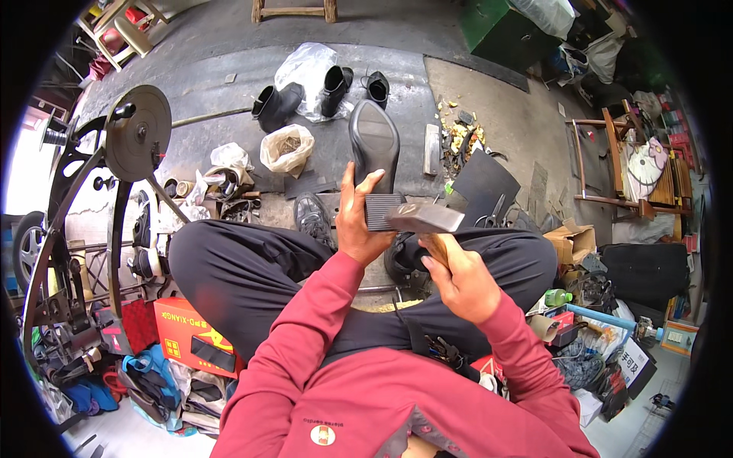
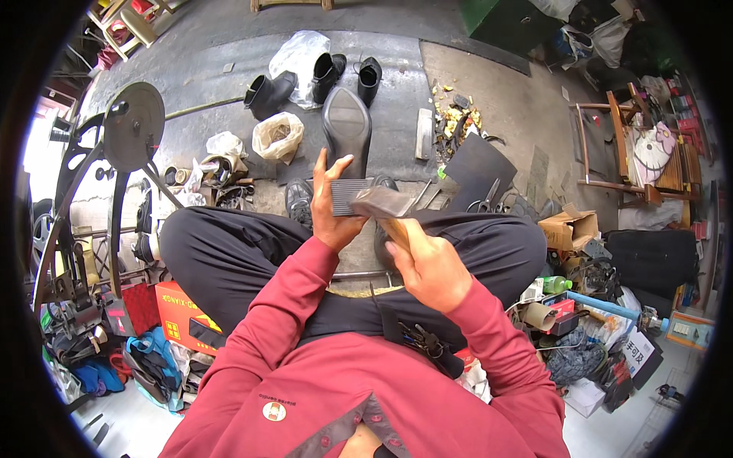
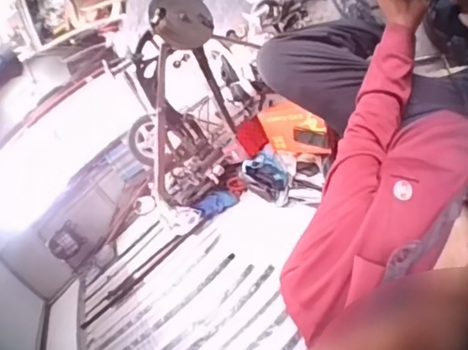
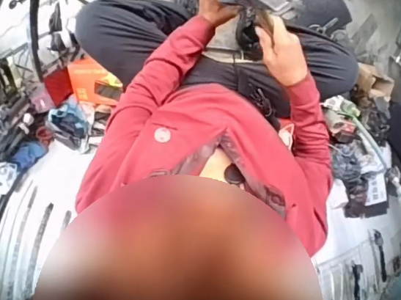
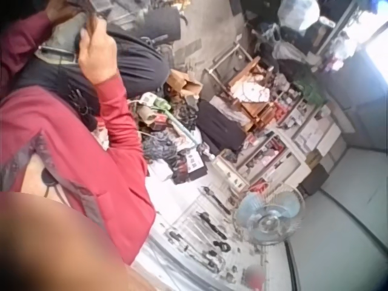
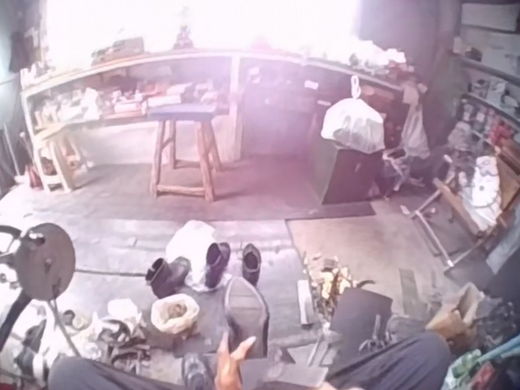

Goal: The person hammers nails into the heel of a black boot, then applies glue to the heel and presses it to secure the repair. The person handles the boot and tools while seated on the floor.

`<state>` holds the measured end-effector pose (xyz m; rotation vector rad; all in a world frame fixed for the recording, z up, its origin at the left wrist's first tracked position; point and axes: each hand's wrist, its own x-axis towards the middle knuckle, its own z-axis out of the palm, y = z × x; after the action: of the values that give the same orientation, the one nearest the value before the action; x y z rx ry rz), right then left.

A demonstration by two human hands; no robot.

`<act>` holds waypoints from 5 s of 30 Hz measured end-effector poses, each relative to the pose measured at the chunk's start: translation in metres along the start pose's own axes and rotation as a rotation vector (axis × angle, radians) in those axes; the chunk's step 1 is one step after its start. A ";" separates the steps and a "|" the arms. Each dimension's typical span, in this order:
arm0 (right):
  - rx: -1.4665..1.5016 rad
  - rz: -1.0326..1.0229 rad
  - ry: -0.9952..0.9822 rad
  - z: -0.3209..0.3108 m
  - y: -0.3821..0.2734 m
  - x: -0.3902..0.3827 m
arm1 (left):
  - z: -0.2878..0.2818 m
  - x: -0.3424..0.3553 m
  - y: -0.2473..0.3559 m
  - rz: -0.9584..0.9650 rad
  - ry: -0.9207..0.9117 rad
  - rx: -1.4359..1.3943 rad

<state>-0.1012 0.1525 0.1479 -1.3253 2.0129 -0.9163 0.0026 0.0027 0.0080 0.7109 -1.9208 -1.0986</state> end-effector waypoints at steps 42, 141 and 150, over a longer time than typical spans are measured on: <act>0.956 0.496 0.146 0.053 0.025 0.051 | -0.028 -0.025 -0.044 -0.297 -0.346 0.328; 1.161 0.590 0.060 0.054 0.032 0.043 | -0.092 0.109 -0.362 -1.106 0.141 -0.671; 1.154 0.591 0.055 0.054 0.033 0.043 | -0.092 0.107 -0.368 -1.096 0.167 -0.622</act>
<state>-0.0941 0.1090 0.0859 -0.0680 1.3130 -1.4395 0.0541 -0.2908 -0.2492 1.4584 -0.8477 -2.0563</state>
